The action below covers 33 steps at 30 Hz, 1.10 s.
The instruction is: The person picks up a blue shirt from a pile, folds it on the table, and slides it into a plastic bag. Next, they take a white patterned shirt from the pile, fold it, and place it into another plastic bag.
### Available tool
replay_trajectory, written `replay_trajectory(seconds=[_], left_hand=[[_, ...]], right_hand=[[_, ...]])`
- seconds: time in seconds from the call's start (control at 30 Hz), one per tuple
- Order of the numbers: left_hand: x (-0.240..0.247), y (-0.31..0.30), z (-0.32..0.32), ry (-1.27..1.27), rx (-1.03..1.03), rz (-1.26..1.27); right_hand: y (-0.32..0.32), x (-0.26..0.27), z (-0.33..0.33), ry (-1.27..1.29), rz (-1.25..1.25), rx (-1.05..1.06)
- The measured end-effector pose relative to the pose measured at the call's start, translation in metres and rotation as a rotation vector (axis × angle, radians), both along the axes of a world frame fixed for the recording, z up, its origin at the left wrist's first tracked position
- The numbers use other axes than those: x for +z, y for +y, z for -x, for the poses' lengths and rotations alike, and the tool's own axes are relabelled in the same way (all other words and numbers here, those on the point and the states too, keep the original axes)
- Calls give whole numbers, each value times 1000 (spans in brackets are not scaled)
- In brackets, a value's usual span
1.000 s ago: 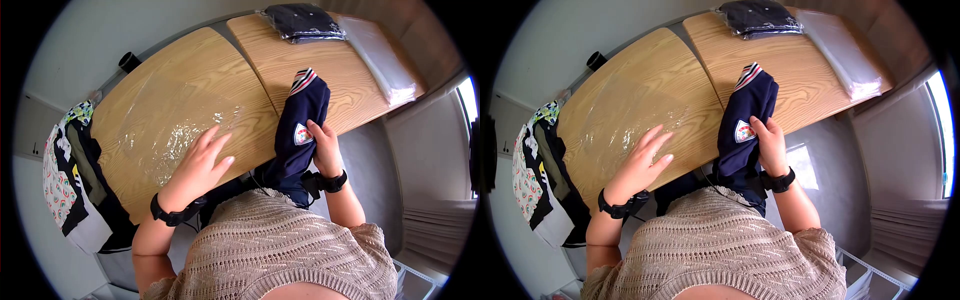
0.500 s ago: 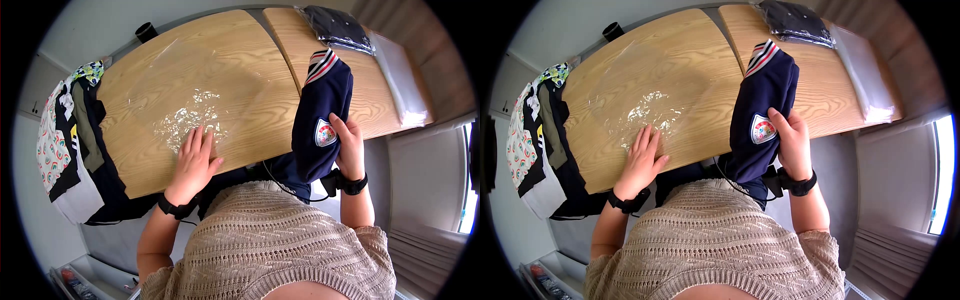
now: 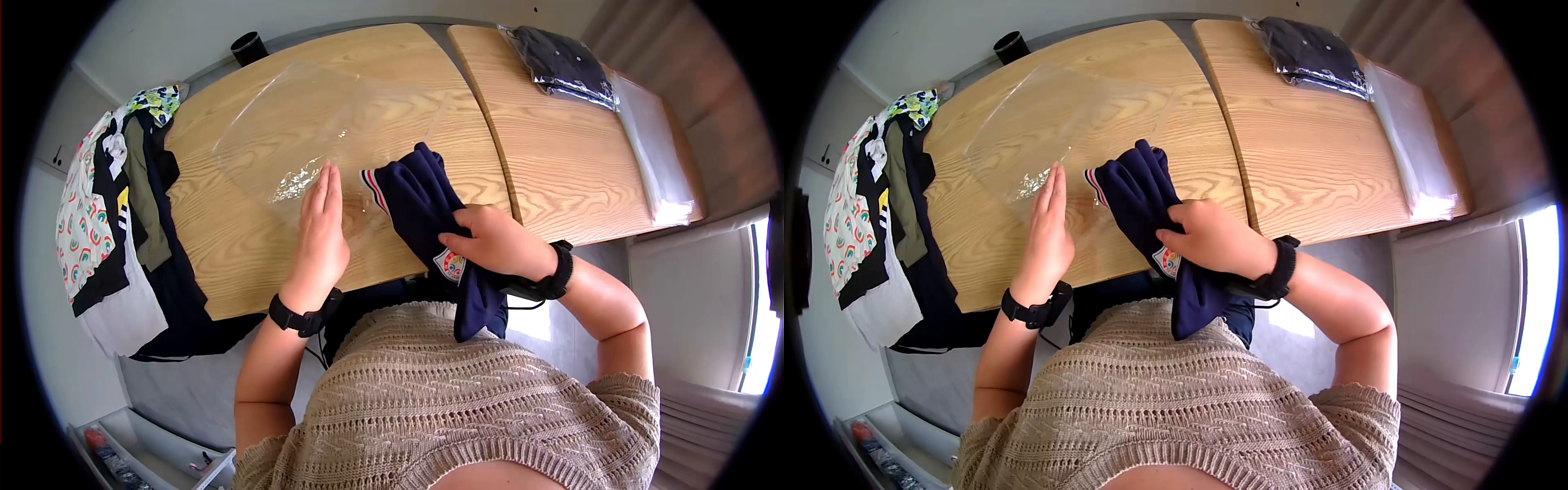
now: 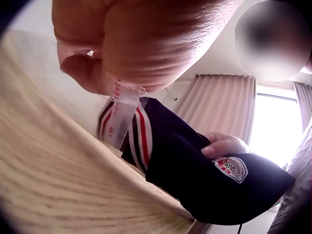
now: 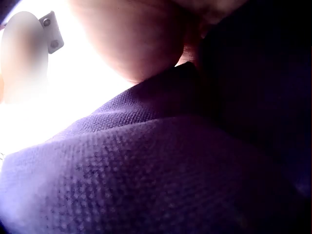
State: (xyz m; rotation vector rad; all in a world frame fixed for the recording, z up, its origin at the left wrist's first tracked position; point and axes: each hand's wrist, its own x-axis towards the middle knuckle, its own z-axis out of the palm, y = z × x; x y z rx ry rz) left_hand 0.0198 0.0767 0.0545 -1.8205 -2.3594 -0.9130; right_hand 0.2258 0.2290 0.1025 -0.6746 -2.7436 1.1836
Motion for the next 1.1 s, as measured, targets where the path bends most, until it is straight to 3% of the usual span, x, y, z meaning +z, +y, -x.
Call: replay_trajectory(seconds=[0.17,0.43,0.57,0.97,1.03,1.1], left_hand=[[-1,1,-1,114,1,-20],[1,0,-12,119,-27,-82],[7,-6,-33,175,-7,35],[0,-6,-51,125,-118,36],[-3,-4,-50,135,-80,8],[-4,-4,-50,141,-67,12]], right_hand=[[-7,8,19,-32,-156,142],[6,6,43,-111,-188,292],[16,16,65,-132,-196,147],[51,-32,114,26,-381,-128],[49,-14,111,-25,-26,-303],[61,-30,100,31,89,-303]])
